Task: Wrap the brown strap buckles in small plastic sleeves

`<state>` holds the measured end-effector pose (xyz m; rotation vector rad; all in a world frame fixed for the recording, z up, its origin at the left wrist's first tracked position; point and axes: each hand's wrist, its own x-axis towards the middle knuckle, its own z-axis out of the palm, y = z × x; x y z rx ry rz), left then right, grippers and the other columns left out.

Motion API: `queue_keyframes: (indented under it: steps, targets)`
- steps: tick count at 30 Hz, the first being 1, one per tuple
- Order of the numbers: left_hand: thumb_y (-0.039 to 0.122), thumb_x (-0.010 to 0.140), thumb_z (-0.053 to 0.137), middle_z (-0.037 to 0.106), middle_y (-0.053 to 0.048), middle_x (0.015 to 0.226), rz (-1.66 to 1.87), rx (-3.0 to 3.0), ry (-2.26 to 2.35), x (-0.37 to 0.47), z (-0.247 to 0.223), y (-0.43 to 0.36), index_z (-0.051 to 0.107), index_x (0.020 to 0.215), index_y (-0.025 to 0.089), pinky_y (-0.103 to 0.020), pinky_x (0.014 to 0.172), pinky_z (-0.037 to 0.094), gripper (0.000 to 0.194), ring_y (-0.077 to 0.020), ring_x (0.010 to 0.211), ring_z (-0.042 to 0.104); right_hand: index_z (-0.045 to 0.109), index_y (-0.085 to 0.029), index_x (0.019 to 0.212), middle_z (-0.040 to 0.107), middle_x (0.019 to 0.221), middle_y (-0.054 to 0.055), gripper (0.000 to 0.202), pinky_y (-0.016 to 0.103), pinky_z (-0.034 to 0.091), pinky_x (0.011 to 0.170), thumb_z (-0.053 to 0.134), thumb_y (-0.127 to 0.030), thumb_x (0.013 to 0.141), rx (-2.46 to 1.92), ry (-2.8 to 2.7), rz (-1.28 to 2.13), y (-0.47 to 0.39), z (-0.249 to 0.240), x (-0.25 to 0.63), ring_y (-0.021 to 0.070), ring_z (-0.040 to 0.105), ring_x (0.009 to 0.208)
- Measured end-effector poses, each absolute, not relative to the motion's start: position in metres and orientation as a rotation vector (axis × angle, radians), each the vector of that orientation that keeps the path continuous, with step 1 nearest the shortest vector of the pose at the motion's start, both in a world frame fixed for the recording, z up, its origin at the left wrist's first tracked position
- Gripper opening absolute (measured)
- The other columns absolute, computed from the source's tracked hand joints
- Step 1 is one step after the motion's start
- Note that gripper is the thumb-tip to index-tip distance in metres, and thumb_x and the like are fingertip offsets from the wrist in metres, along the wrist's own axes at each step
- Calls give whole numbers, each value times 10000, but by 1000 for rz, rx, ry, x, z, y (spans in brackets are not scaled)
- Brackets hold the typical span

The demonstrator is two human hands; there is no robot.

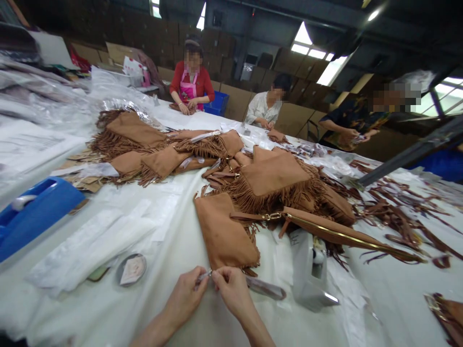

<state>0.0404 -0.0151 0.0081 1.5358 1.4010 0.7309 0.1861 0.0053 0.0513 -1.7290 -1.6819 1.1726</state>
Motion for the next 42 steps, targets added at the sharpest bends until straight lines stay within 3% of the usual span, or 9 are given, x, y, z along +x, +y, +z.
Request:
queue_keyframes:
  steps: [14, 17, 20, 22, 27, 32, 36, 39, 42]
  targets:
    - [372, 868, 416, 669, -26, 727, 732, 1422, 1304, 35, 7, -11, 578, 773, 188, -237, 648, 406, 263, -167, 694, 593, 687, -156, 485, 630, 438, 46, 321, 229, 328, 472, 544, -261, 752, -1941, -1781, 1065, 14, 37, 174, 149, 549, 447]
    - [383, 863, 438, 685, -27, 760, 765, 1349, 1292, 35, 5, -11, 589, 925, 182, -244, 665, 419, 260, -177, 717, 611, 693, -154, 484, 632, 435, 43, 326, 227, 330, 460, 540, -262, 751, -1921, -1758, 1075, 15, 35, 174, 140, 531, 420]
    - [357, 872, 434, 652, 14, 653, 815, 1315, 1311, 37, 4, -14, 469, 1213, 177, -248, 622, 406, 387, -176, 613, 593, 674, -156, 455, 618, 417, 34, 326, 224, 321, 442, 541, -252, 737, -1894, -1725, 1081, 15, 34, 175, 131, 505, 398]
    - [341, 871, 441, 651, 17, 646, 839, 1343, 1312, 38, 5, -16, 460, 1259, 194, -252, 623, 404, 416, -177, 599, 592, 650, -157, 426, 598, 396, 24, 322, 220, 310, 429, 549, -242, 719, -1883, -1694, 1098, 15, 34, 175, 119, 480, 381]
    - [337, 841, 481, 713, -45, 843, 892, 1270, 1319, 40, 4, -14, 662, 966, 195, -272, 755, 443, 262, -203, 815, 646, 609, -153, 425, 539, 361, -3, 325, 205, 296, 386, 598, -335, 694, -1815, -1398, 1347, 13, 29, 177, 89, 417, 340]
    - [402, 736, 600, 669, -27, 640, 968, 876, 1286, 46, -4, -6, 642, 853, 121, -259, 625, 460, 307, -157, 603, 606, 623, -133, 644, 634, 539, 25, 360, 223, 429, 413, 669, -489, 615, -1625, -1084, 1605, 5, 14, 177, 100, 503, 410]
    - [455, 655, 671, 563, 41, 507, 914, 579, 1183, 47, -1, -3, 595, 771, 121, -186, 362, 249, 362, -43, 329, 352, 539, -160, 896, 612, 521, -27, 493, 232, 459, 408, 734, -467, 564, -1499, -928, 1573, -1, 12, 177, 115, 522, 407]
    - [449, 646, 698, 551, 50, 510, 872, 460, 1129, 44, 3, -3, 579, 743, 128, -174, 324, 96, 355, -3, 284, 212, 436, -197, 1017, 590, 500, -74, 531, 228, 449, 393, 712, -388, 605, -1520, -962, 1464, -3, 18, 176, 123, 518, 378]
    - [341, 662, 708, 530, 53, 502, 834, 344, 1020, 40, 4, -1, 562, 674, 127, -161, 318, 78, 260, 10, 294, 184, 443, -207, 961, 601, 511, -67, 408, 215, 427, 392, 669, -347, 651, -1540, -1057, 1374, -5, 21, 173, 118, 511, 379]
